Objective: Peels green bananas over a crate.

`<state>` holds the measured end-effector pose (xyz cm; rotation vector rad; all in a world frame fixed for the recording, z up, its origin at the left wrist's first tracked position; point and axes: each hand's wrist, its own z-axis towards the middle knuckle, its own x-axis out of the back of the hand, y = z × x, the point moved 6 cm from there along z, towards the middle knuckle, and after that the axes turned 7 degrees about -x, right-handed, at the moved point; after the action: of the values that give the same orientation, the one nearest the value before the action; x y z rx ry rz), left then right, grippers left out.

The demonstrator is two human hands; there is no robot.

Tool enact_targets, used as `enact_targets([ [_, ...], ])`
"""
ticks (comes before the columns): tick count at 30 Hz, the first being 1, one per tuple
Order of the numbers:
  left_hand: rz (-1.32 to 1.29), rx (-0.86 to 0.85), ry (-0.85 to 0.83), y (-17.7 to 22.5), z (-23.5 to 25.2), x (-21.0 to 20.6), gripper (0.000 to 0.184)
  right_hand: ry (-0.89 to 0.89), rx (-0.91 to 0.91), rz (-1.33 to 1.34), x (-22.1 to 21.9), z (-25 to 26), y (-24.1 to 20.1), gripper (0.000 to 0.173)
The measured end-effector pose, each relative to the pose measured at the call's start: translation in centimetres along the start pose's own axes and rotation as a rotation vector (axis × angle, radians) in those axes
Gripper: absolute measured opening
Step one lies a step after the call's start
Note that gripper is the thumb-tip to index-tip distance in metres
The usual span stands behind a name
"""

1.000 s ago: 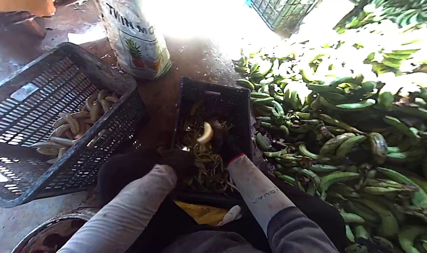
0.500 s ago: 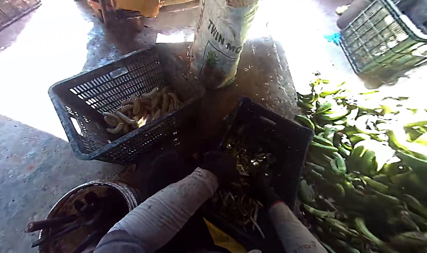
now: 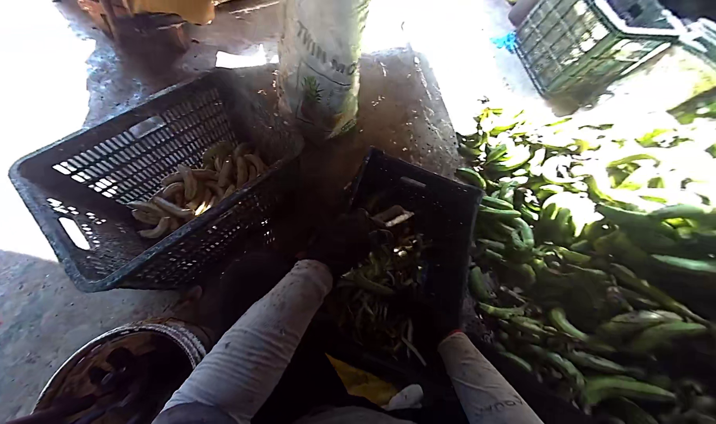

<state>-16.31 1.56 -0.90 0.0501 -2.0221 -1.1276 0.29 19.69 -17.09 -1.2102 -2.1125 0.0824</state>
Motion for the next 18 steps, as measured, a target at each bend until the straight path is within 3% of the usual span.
enact_targets([
  [2,-0.110,0.031,0.056,-0.6,0.1,0.0,0.045,0.032,0.053,0.330,3.0,-3.4,-0.8,0.045],
  [5,-0.308,0.022,0.065,-0.2,0.1,-0.6,0.050,0.107,0.255,0.469,8.5,-8.3,-2.4,0.045],
  [9,-0.741,-0.166,0.063,4.0,0.2,-2.1,0.037,0.333,0.599,0.603,14.3,-15.4,-4.7,0.047],
  [11,-0.940,-0.274,0.149,6.3,0.3,-3.1,0.033,0.437,0.759,0.826,15.2,-17.1,-4.7,0.054],
  [12,-0.960,-0.302,0.204,7.4,0.3,-3.5,0.033,0.458,0.825,0.973,14.8,-17.4,-4.6,0.047],
  [14,-0.949,-0.338,0.281,9.3,0.2,-4.7,0.034,0.437,0.884,1.209,13.3,-16.8,-4.6,0.031],
  [16,-0.838,-0.338,0.293,10.2,0.1,-6.0,0.036,0.360,0.821,1.375,12.3,-14.8,-4.2,0.042],
  [18,-0.751,-0.327,0.268,9.9,-0.1,-7.2,0.043,0.440,0.702,1.402,12.6,-13.4,-2.4,0.046],
])
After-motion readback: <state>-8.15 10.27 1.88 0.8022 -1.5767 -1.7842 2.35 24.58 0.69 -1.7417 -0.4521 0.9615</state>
